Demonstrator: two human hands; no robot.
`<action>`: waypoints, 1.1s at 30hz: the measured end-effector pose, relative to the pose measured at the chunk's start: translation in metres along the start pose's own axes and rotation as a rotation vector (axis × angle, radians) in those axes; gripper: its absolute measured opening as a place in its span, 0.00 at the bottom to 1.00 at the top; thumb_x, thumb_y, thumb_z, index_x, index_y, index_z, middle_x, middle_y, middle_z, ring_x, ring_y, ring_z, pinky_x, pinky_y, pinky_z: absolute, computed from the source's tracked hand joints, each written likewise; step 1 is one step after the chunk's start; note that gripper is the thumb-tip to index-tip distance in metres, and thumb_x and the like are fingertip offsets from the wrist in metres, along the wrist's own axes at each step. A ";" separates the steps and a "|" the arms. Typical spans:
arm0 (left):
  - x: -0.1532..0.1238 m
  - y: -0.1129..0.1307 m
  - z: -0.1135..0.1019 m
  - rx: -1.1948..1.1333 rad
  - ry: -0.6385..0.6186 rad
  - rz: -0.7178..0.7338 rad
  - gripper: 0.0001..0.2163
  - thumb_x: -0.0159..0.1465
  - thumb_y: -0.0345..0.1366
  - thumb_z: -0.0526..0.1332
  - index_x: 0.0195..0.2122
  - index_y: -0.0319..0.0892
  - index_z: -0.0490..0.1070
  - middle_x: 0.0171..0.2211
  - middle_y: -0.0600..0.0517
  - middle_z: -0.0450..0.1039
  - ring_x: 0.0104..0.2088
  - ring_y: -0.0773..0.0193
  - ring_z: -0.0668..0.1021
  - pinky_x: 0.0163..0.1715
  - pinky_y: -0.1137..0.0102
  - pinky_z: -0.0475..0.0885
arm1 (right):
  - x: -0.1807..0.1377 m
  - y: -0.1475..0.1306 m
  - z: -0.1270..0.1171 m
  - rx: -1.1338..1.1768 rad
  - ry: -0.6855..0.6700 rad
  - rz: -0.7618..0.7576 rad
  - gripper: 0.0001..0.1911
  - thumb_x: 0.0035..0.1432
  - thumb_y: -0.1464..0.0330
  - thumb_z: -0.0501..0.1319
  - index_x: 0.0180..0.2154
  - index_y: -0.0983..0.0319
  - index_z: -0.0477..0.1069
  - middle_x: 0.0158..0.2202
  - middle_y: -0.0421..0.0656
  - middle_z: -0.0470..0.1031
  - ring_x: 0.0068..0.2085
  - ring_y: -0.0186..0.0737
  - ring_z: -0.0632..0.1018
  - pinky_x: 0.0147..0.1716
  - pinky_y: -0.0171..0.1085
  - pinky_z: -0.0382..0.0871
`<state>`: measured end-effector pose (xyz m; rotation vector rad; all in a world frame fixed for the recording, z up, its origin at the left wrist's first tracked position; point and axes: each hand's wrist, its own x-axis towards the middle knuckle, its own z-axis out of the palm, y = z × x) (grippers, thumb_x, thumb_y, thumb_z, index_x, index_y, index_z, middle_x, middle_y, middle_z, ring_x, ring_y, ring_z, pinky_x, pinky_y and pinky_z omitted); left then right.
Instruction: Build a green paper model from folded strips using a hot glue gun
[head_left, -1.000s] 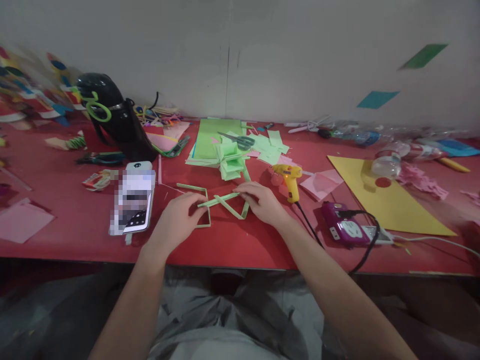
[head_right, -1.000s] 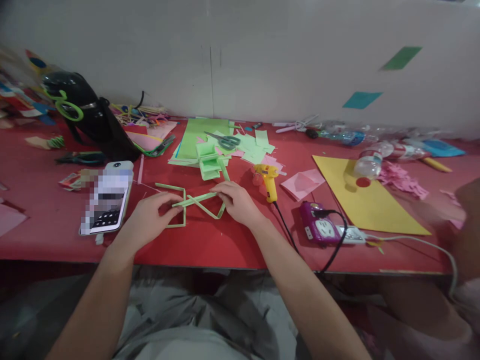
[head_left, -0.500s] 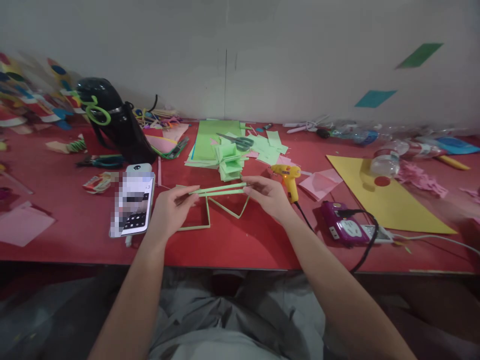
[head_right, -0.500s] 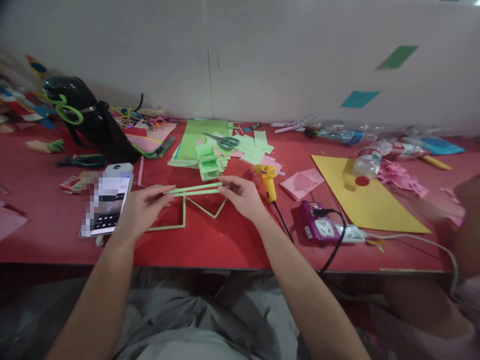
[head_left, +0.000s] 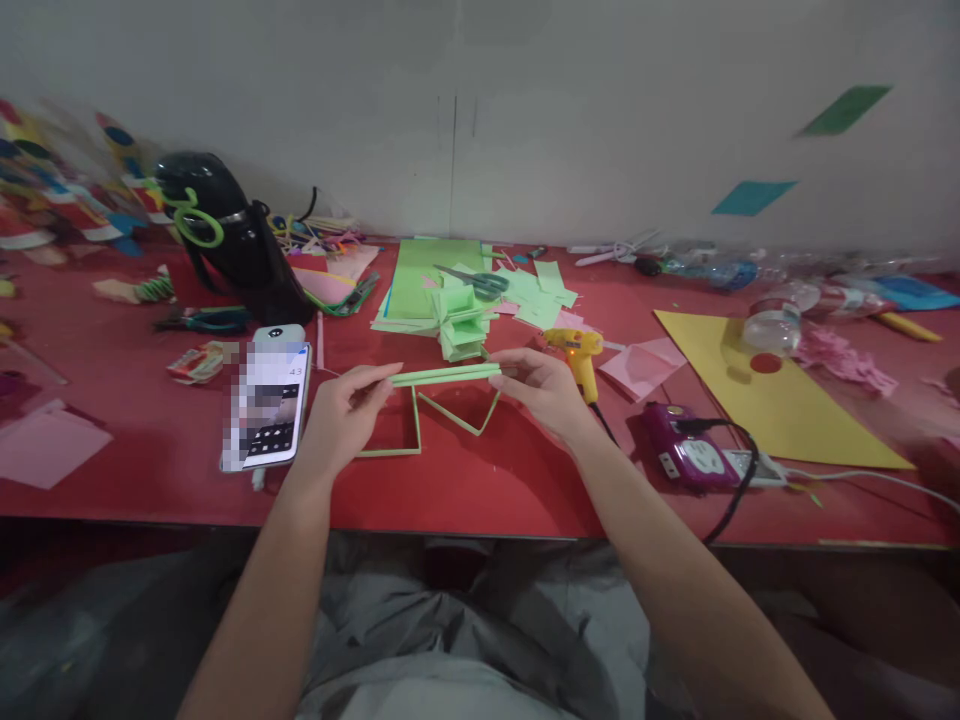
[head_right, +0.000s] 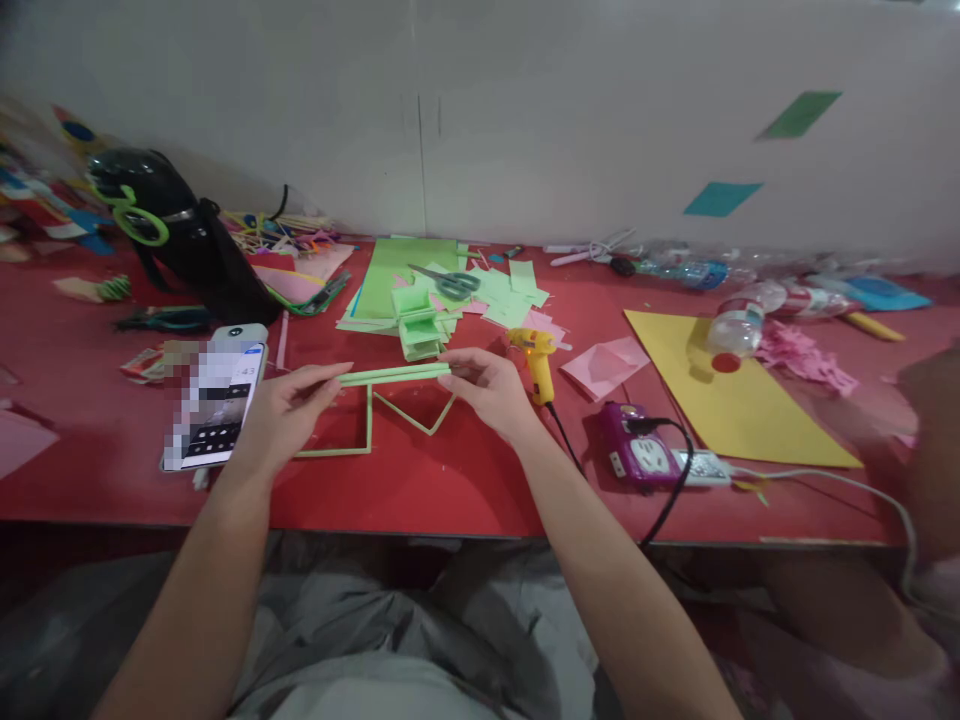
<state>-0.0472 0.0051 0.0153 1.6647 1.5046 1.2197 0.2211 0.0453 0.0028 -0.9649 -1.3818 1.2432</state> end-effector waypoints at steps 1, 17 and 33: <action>0.000 0.000 0.001 -0.042 0.008 -0.027 0.15 0.63 0.43 0.64 0.47 0.43 0.79 0.43 0.47 0.81 0.40 0.59 0.81 0.42 0.67 0.77 | 0.000 0.000 0.000 0.003 0.009 0.003 0.18 0.46 0.61 0.75 0.40 0.59 0.79 0.37 0.42 0.80 0.38 0.39 0.79 0.43 0.42 0.76; -0.003 0.000 0.001 -0.311 0.019 -0.139 0.17 0.55 0.41 0.72 0.45 0.41 0.80 0.42 0.47 0.83 0.42 0.58 0.83 0.48 0.66 0.79 | 0.000 0.000 0.002 0.019 0.072 0.018 0.19 0.42 0.60 0.76 0.37 0.59 0.78 0.36 0.41 0.79 0.37 0.38 0.78 0.42 0.41 0.75; -0.033 0.022 0.002 0.682 -0.072 0.179 0.15 0.64 0.48 0.63 0.44 0.43 0.75 0.46 0.47 0.78 0.49 0.48 0.77 0.50 0.54 0.69 | 0.002 0.007 -0.001 -0.268 0.094 -0.105 0.12 0.53 0.59 0.70 0.36 0.60 0.79 0.34 0.43 0.80 0.34 0.40 0.78 0.37 0.41 0.72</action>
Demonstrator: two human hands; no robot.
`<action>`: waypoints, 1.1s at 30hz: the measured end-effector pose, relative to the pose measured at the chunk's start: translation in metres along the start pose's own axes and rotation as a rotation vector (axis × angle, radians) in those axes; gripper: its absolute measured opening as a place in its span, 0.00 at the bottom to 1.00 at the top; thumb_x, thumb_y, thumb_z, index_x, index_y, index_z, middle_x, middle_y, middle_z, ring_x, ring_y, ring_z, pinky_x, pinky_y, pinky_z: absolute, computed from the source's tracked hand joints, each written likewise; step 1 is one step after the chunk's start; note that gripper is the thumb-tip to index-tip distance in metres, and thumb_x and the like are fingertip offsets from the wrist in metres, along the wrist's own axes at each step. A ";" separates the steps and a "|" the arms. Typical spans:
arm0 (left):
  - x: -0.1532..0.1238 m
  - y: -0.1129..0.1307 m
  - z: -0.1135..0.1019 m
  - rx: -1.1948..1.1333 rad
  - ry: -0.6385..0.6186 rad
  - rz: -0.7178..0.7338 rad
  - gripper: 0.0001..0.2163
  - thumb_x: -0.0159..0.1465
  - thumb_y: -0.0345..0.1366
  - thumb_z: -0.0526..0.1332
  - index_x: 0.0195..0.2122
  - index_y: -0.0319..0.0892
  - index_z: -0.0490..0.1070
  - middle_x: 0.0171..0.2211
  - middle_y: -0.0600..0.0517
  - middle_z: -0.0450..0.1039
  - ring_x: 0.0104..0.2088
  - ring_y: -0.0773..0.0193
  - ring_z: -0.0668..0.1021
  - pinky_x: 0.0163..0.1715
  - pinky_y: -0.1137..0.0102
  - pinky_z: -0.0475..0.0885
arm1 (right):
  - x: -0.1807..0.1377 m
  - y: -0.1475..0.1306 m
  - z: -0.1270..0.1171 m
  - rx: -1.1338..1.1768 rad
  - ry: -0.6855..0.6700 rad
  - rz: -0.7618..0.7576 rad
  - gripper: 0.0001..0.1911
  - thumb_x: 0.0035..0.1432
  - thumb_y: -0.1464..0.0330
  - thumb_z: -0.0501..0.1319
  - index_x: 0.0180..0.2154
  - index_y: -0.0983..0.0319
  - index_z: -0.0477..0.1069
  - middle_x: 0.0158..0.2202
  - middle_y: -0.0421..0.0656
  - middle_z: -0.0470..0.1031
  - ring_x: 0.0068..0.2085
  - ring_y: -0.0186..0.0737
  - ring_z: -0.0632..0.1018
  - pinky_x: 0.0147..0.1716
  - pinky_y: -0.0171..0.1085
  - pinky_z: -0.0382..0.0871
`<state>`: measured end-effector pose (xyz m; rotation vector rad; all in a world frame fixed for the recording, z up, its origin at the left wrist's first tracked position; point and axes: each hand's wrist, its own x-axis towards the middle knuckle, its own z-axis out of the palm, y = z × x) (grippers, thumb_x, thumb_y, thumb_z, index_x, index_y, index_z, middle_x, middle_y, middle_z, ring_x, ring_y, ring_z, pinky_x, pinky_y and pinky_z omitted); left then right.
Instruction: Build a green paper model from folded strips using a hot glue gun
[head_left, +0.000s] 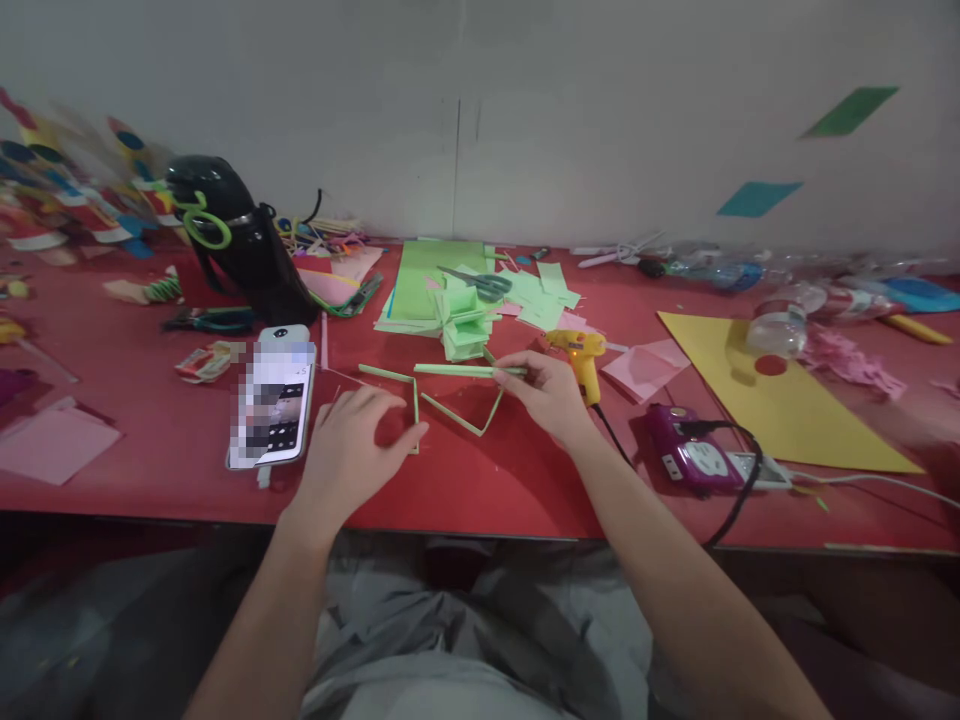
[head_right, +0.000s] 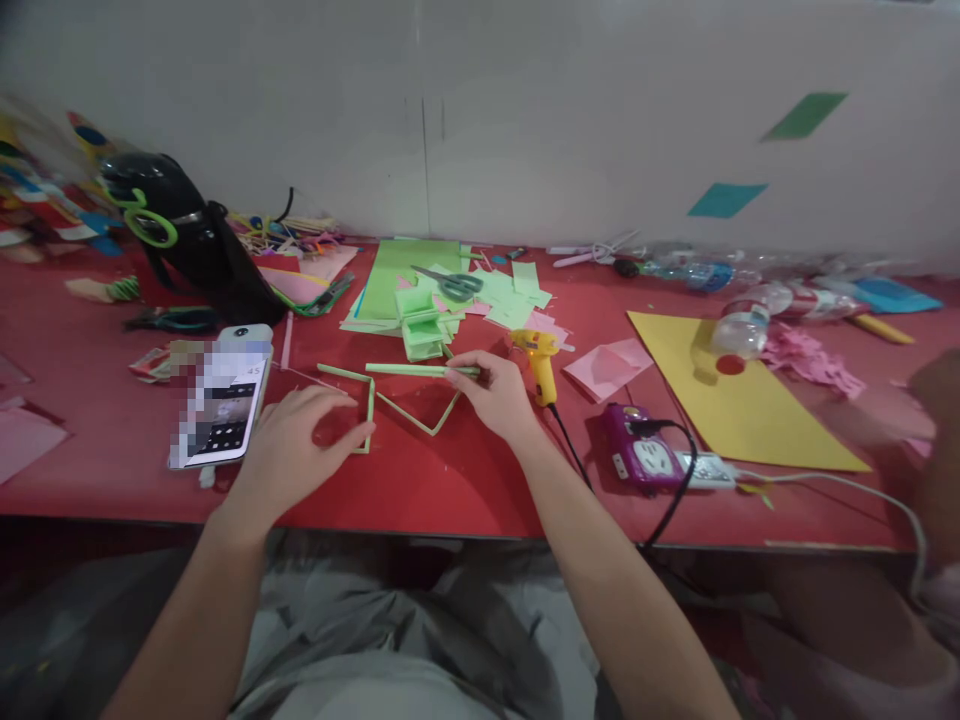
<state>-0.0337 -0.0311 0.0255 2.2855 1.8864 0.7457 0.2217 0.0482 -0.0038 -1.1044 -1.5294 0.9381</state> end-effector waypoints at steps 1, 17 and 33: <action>-0.003 0.003 0.001 0.054 -0.028 0.004 0.14 0.63 0.48 0.63 0.42 0.43 0.75 0.45 0.47 0.78 0.47 0.48 0.77 0.48 0.54 0.69 | 0.000 0.002 0.000 -0.007 -0.004 0.000 0.12 0.53 0.60 0.70 0.36 0.60 0.78 0.34 0.43 0.80 0.35 0.40 0.78 0.37 0.41 0.72; -0.004 0.033 0.005 0.414 -0.170 0.254 0.13 0.65 0.26 0.53 0.34 0.41 0.79 0.33 0.45 0.77 0.35 0.54 0.78 0.37 0.58 0.61 | 0.000 0.004 -0.002 -0.094 -0.069 0.085 0.09 0.56 0.61 0.64 0.34 0.60 0.71 0.31 0.42 0.76 0.31 0.40 0.78 0.34 0.41 0.73; 0.062 0.062 -0.017 0.273 -0.698 0.341 0.05 0.48 0.31 0.63 0.18 0.42 0.70 0.19 0.46 0.72 0.22 0.56 0.75 0.27 0.64 0.65 | -0.002 -0.001 -0.003 -0.203 -0.180 -0.003 0.09 0.59 0.61 0.63 0.35 0.60 0.73 0.32 0.43 0.77 0.33 0.41 0.77 0.35 0.41 0.71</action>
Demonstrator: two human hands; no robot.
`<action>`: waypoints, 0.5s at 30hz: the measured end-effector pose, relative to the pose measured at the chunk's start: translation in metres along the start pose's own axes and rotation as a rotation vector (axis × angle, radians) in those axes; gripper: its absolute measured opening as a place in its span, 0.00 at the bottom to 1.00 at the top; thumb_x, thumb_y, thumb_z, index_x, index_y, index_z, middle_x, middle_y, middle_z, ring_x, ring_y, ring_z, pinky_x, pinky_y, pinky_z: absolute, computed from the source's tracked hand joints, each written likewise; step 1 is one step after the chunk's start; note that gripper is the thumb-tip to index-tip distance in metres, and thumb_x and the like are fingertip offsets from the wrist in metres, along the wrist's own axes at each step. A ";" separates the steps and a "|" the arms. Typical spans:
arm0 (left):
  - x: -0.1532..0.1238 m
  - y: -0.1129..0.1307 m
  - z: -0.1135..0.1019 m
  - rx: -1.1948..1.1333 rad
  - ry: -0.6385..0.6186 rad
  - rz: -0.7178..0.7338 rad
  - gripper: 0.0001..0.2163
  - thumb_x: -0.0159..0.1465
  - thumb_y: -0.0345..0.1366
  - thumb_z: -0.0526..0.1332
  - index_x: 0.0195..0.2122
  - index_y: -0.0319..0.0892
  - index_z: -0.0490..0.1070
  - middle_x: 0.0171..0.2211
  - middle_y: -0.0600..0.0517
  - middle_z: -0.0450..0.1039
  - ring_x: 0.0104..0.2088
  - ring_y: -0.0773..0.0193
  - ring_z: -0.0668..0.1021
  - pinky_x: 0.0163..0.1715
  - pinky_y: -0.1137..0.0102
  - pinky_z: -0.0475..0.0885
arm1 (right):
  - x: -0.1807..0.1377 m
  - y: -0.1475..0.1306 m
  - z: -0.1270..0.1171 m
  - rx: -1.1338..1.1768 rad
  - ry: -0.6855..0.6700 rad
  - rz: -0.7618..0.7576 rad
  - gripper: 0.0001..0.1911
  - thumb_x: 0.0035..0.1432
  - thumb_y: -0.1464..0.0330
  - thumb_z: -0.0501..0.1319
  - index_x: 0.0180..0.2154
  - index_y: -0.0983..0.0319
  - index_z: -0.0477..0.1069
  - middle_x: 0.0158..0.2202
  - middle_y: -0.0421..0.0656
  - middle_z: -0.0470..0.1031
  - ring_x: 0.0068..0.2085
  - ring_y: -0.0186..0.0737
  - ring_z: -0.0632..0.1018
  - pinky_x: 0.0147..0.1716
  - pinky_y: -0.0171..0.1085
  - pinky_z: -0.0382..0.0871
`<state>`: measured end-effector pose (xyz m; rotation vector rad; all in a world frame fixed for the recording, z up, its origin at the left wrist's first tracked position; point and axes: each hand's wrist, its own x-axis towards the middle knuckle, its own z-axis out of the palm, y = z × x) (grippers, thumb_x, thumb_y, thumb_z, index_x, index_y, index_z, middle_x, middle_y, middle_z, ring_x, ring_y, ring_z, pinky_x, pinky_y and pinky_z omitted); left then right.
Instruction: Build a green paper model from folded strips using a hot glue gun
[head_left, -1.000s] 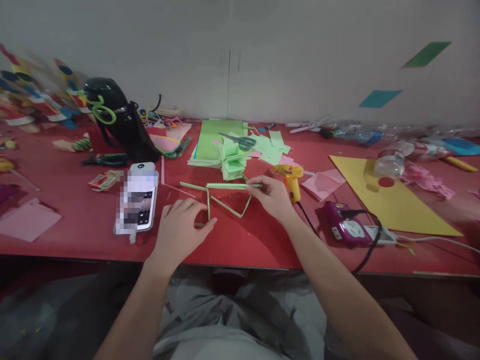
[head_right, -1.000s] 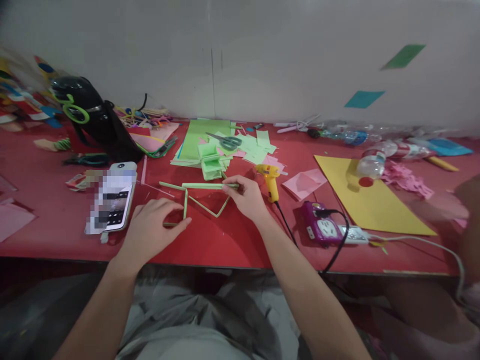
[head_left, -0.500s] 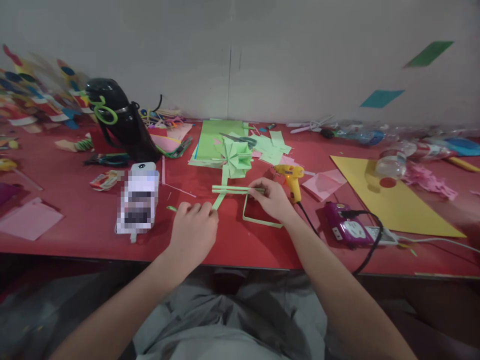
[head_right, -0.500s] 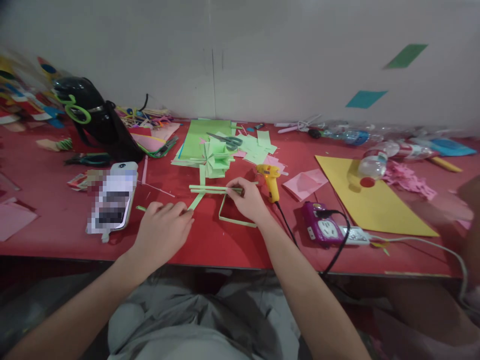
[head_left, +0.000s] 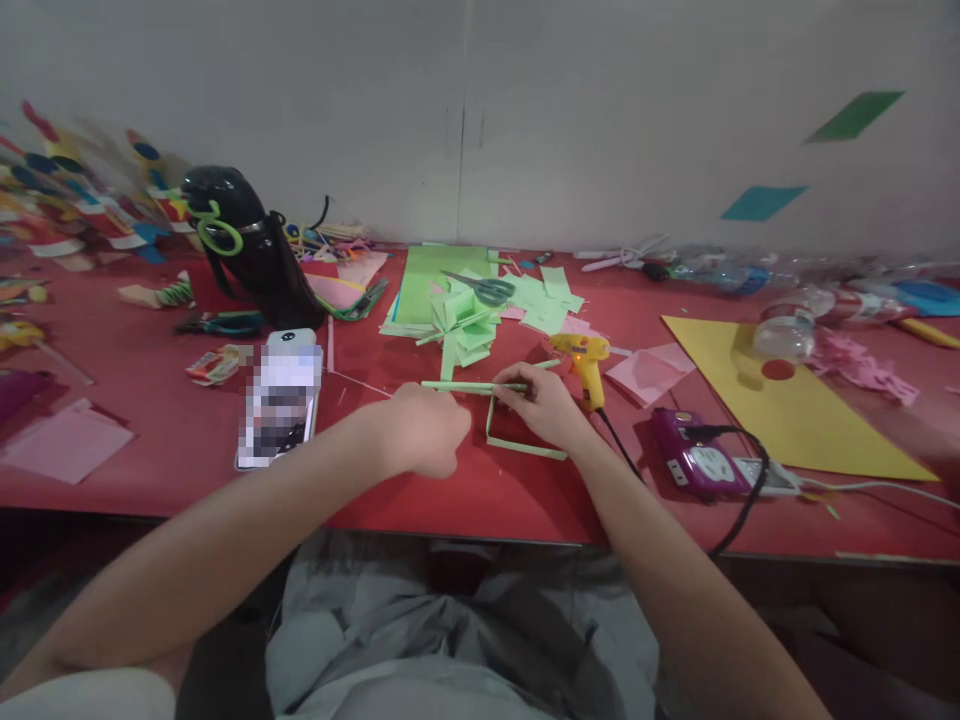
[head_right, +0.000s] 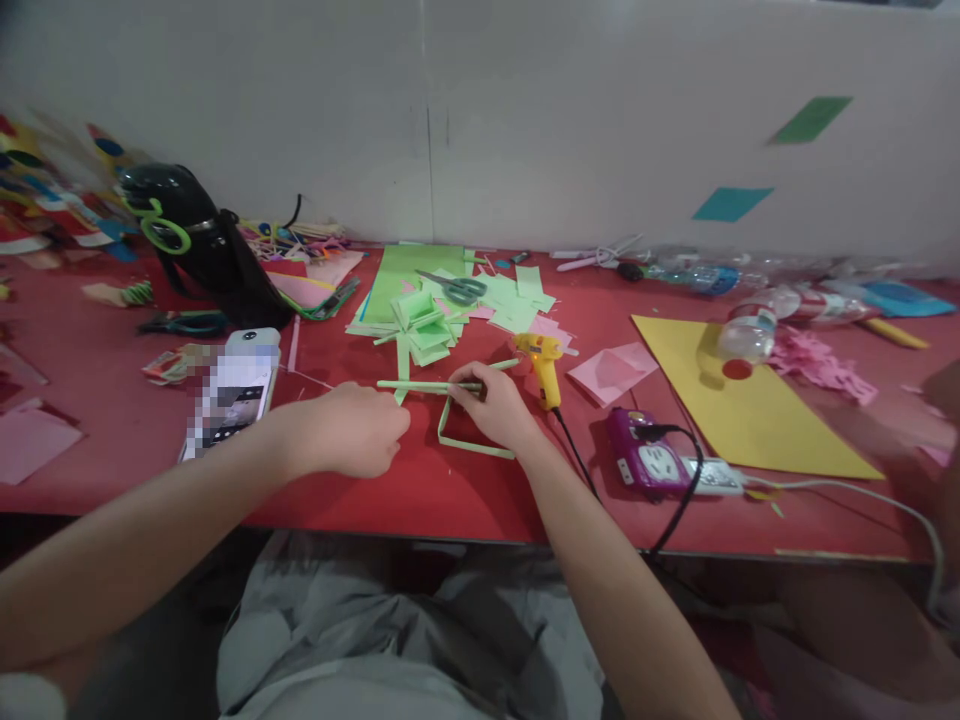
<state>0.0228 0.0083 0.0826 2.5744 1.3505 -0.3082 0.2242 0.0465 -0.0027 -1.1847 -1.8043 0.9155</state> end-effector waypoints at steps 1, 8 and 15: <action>0.003 -0.005 -0.001 -0.061 -0.011 0.032 0.08 0.48 0.33 0.64 0.15 0.43 0.66 0.16 0.47 0.70 0.18 0.59 0.72 0.25 0.65 0.64 | 0.000 0.001 0.000 0.022 -0.007 0.008 0.09 0.59 0.61 0.64 0.35 0.60 0.73 0.32 0.43 0.77 0.33 0.41 0.77 0.35 0.41 0.72; -0.005 -0.031 -0.035 -0.619 -0.146 0.141 0.15 0.50 0.42 0.68 0.12 0.45 0.67 0.13 0.52 0.68 0.13 0.64 0.68 0.16 0.68 0.61 | 0.001 0.002 0.000 0.019 -0.015 0.013 0.09 0.58 0.61 0.65 0.36 0.59 0.75 0.33 0.44 0.79 0.34 0.42 0.78 0.36 0.41 0.72; -0.014 -0.057 -0.004 -1.158 0.442 -0.096 0.18 0.61 0.53 0.61 0.33 0.41 0.77 0.30 0.46 0.80 0.26 0.59 0.81 0.25 0.68 0.75 | 0.000 -0.002 0.002 -0.025 -0.010 -0.013 0.10 0.58 0.60 0.64 0.35 0.59 0.76 0.35 0.44 0.80 0.36 0.42 0.78 0.37 0.41 0.72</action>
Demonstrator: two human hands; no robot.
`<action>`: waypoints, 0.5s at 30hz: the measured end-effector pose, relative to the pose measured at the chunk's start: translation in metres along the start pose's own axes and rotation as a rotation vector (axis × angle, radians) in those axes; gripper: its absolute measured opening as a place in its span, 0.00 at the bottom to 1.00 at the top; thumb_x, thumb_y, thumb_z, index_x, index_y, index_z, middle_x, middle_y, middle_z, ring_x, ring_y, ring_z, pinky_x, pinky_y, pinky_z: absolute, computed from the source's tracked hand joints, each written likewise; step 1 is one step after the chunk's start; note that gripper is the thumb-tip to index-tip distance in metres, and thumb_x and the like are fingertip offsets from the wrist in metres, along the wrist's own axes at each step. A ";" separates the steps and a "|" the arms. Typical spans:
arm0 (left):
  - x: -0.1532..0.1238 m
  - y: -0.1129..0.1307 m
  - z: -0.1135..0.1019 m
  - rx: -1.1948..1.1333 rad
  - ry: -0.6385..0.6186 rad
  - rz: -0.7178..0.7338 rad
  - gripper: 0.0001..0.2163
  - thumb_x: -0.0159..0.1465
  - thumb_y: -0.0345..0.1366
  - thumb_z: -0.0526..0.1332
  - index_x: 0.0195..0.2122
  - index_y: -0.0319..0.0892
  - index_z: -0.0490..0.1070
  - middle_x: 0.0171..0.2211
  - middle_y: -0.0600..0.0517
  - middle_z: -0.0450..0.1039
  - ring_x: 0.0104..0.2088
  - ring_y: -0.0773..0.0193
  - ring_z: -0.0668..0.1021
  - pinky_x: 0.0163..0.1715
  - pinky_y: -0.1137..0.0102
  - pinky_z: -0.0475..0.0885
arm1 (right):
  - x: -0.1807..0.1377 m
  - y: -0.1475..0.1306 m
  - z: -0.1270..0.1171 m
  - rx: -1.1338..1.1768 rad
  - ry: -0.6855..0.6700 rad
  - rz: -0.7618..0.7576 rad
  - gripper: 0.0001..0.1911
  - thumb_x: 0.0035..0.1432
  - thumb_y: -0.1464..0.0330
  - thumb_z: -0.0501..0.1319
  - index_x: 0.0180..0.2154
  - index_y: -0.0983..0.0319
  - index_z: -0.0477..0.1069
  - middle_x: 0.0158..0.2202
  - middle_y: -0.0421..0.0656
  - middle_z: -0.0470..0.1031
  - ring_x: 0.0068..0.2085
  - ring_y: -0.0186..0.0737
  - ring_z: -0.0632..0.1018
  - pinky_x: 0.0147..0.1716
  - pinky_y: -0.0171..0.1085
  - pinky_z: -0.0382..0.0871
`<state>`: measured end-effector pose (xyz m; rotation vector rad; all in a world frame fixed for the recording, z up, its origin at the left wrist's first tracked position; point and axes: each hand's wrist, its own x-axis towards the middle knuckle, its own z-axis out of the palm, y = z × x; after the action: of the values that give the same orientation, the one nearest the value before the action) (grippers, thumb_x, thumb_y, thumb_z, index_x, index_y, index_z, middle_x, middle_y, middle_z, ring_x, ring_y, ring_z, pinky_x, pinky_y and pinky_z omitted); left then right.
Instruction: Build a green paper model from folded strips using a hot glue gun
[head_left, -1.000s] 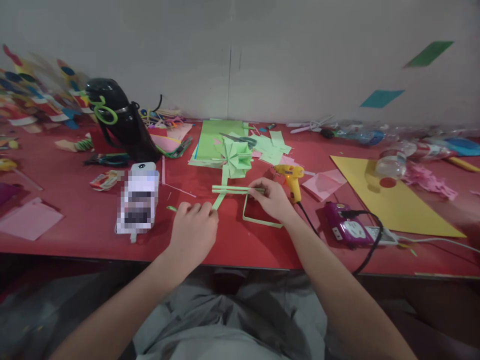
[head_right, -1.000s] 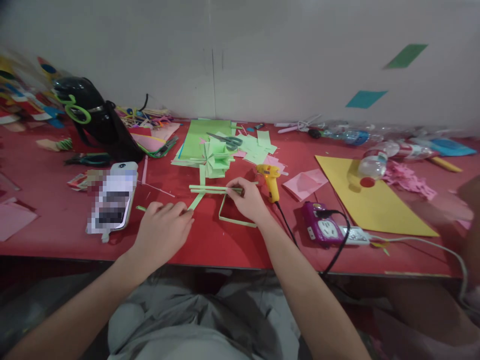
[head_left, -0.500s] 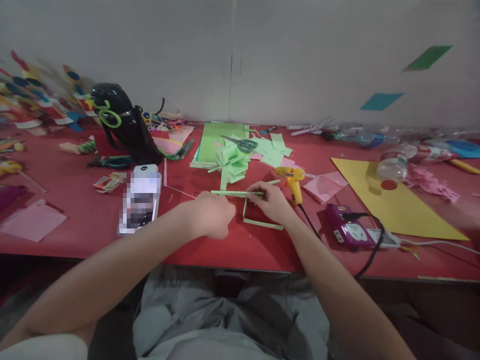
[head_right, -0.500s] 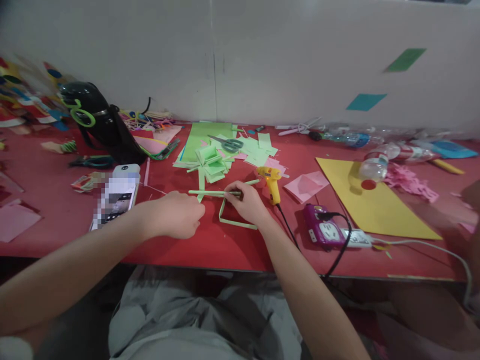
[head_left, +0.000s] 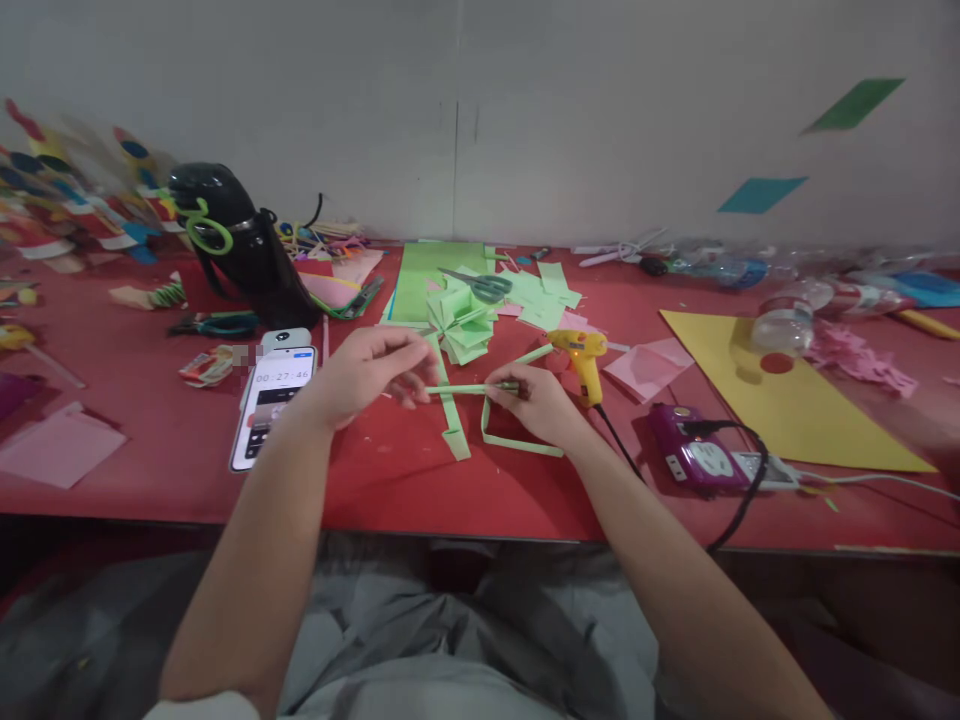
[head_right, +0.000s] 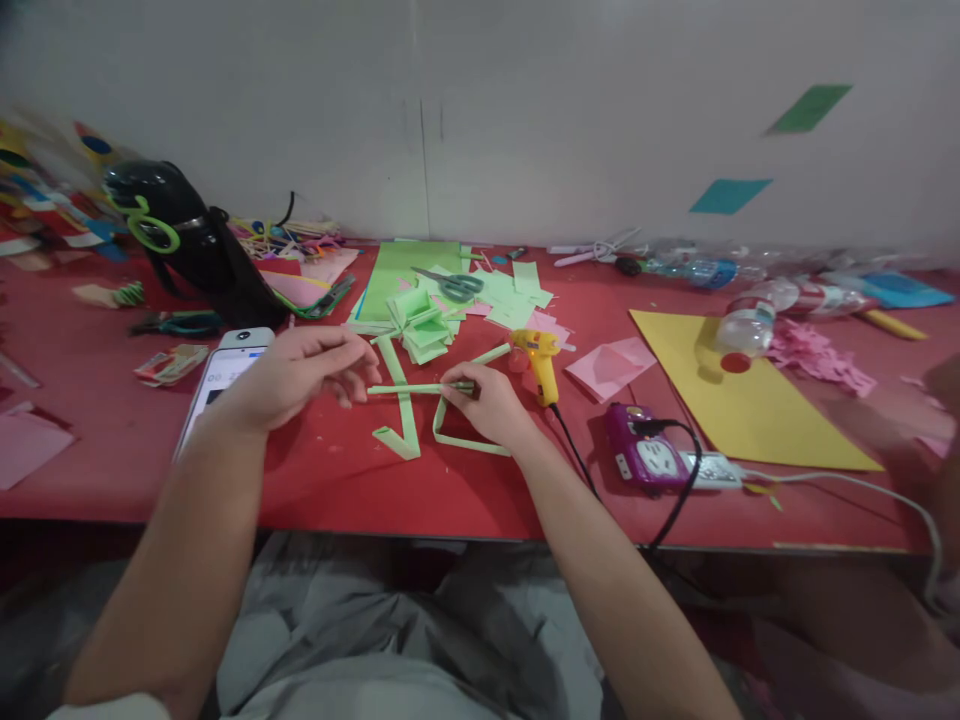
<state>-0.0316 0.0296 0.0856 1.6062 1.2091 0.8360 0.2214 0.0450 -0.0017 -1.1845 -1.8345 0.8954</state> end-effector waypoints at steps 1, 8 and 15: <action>0.000 -0.012 0.002 0.053 0.089 -0.025 0.17 0.61 0.51 0.60 0.30 0.41 0.75 0.27 0.47 0.79 0.23 0.61 0.79 0.21 0.69 0.73 | 0.000 0.000 0.000 -0.007 0.000 -0.002 0.10 0.58 0.60 0.64 0.35 0.59 0.76 0.35 0.44 0.80 0.36 0.42 0.78 0.38 0.41 0.72; 0.014 -0.045 0.014 0.428 0.242 -0.056 0.14 0.60 0.46 0.63 0.38 0.42 0.75 0.40 0.44 0.81 0.32 0.57 0.81 0.31 0.67 0.73 | 0.000 -0.001 0.000 -0.033 -0.011 -0.018 0.08 0.59 0.61 0.64 0.35 0.59 0.76 0.35 0.44 0.80 0.36 0.41 0.77 0.39 0.42 0.71; 0.024 -0.049 0.029 0.409 0.146 0.122 0.10 0.64 0.42 0.59 0.34 0.43 0.77 0.35 0.49 0.81 0.37 0.58 0.80 0.41 0.65 0.72 | -0.001 -0.006 -0.001 -0.042 -0.043 -0.042 0.10 0.60 0.60 0.64 0.36 0.59 0.77 0.37 0.44 0.81 0.35 0.41 0.77 0.36 0.41 0.70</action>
<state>-0.0150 0.0488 0.0296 1.9910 1.4679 0.8307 0.2204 0.0418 0.0041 -1.1560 -1.9144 0.8689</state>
